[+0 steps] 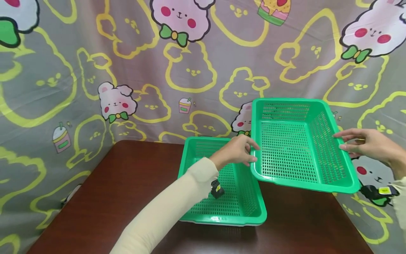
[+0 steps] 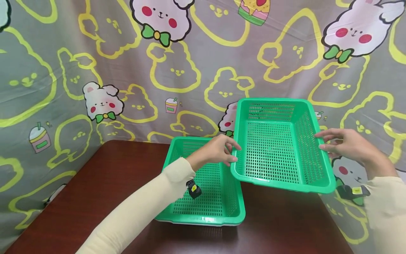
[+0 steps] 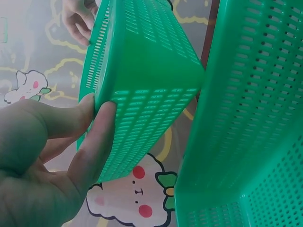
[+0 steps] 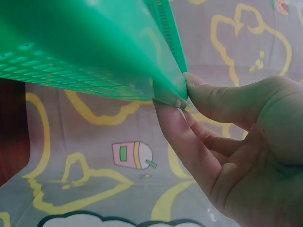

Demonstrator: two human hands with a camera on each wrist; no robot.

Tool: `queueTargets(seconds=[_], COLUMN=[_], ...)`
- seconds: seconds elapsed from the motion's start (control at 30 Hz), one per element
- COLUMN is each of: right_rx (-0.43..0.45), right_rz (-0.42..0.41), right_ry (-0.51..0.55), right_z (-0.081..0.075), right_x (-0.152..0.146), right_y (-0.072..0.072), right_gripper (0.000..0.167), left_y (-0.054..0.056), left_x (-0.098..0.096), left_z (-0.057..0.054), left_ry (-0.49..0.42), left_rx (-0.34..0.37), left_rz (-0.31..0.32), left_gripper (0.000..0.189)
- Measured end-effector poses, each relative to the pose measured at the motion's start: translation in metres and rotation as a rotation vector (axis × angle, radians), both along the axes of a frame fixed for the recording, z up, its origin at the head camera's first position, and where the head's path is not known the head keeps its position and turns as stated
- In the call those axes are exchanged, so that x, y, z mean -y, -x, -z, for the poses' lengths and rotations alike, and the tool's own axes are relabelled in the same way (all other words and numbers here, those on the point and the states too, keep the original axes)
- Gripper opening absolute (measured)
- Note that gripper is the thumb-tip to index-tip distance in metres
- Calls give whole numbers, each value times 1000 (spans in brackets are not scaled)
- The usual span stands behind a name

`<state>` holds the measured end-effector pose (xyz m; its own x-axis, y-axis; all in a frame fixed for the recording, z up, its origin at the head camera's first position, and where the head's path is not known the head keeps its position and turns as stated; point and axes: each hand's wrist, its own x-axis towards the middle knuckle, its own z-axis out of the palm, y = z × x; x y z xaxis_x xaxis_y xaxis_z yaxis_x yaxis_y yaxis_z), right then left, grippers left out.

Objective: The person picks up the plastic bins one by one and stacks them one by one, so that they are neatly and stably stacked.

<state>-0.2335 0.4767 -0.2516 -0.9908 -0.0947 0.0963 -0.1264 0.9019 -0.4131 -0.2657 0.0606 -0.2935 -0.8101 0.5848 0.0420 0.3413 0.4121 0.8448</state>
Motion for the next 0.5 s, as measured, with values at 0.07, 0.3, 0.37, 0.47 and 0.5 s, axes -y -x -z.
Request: queueTargets(seconds=[0.07,0.3,0.37,0.47,0.5], right_rx=[-5,-59,-65,-69,-71], right_rz=[0,-28,-35,-37,-39], right_ry=[0,4,2,-4,-6], right_z=[-1,-4,-5,-8,-9], right_x=[4,11,13,15,16], right_y=[1,5,6,7,8], right_gripper=[49,45,46,47,48], left_y=[0,-1,-1,-2,-2], left_x=[4,12,14,19,21], left_z=[0,-4,-6,-10,-12], left_ry=[-4,-19,-22,-29,-36], left_rx=[4,-3,-4,-6,-1], left_rz=[-2,2,5,10,7], left_gripper=[39,40,41,41,40])
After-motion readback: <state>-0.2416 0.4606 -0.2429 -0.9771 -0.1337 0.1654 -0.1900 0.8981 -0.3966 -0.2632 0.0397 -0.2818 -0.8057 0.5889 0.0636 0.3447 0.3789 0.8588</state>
